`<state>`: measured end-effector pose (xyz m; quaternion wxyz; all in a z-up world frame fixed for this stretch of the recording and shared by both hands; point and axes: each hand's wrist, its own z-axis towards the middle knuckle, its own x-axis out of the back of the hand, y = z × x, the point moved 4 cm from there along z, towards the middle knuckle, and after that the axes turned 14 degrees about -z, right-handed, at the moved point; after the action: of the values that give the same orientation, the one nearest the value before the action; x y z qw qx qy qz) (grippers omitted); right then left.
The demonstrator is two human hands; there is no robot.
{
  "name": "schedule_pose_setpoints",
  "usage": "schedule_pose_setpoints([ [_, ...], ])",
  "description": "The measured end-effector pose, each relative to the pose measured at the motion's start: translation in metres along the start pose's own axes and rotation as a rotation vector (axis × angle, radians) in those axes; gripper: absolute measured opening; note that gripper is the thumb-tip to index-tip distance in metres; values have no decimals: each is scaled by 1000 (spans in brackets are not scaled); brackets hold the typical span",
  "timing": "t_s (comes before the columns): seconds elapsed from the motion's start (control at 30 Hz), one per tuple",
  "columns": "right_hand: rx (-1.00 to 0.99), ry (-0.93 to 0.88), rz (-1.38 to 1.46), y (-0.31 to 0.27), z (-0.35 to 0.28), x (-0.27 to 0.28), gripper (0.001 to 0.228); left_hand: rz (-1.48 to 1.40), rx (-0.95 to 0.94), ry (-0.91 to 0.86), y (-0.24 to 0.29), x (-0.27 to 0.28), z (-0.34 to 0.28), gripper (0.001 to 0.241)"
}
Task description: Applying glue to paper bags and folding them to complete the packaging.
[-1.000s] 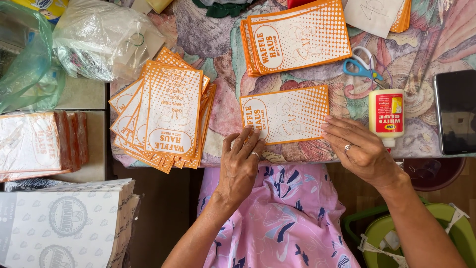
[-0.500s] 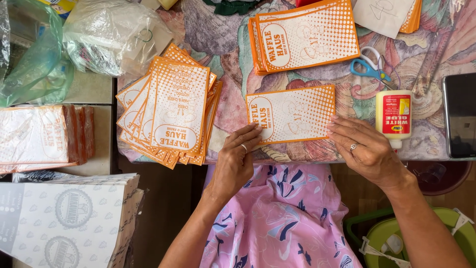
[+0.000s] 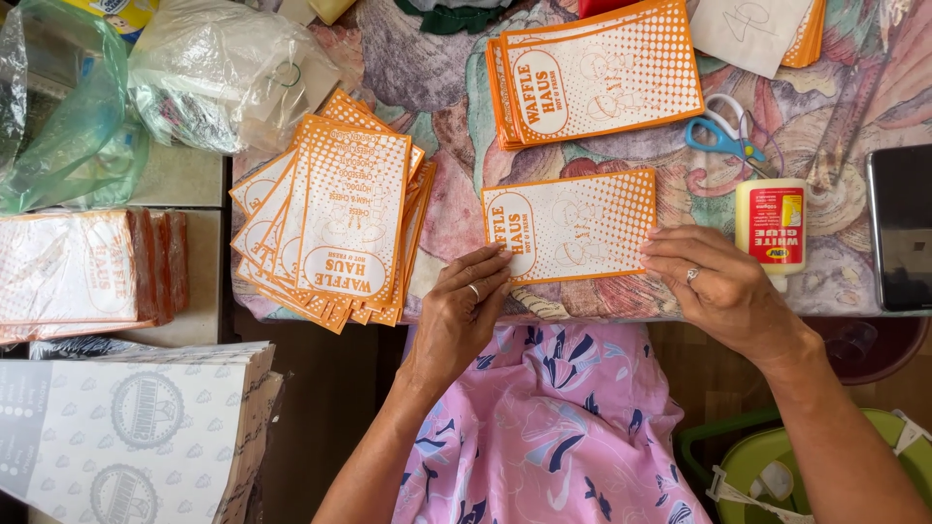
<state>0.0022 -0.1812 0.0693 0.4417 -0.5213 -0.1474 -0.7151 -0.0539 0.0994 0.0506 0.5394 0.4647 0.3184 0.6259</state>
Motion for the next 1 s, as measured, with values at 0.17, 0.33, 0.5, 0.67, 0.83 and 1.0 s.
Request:
schedule_pose_setpoints([
  [0.17,-23,-170,-150,14,13,-2,41,68,-79,60,-6,-7,-5,12],
  [0.33,-86,-431,-343,35,22,-8,99,95,-88,78,-7,-9,-6,12],
  [0.5,-65,-504,-378,51,14,-16,106,343,-9,29,-8,-21,-2,14],
  [0.67,-31,-472,-423,44,20,-12,104,443,-61,12,-11,-98,52,26],
  [0.83,-41,-498,-445,44,21,-10,94,566,7,28,-35,-167,80,55],
  [1.0,-35,-502,-403,46,19,-11,100,615,86,15,-42,-130,63,61],
])
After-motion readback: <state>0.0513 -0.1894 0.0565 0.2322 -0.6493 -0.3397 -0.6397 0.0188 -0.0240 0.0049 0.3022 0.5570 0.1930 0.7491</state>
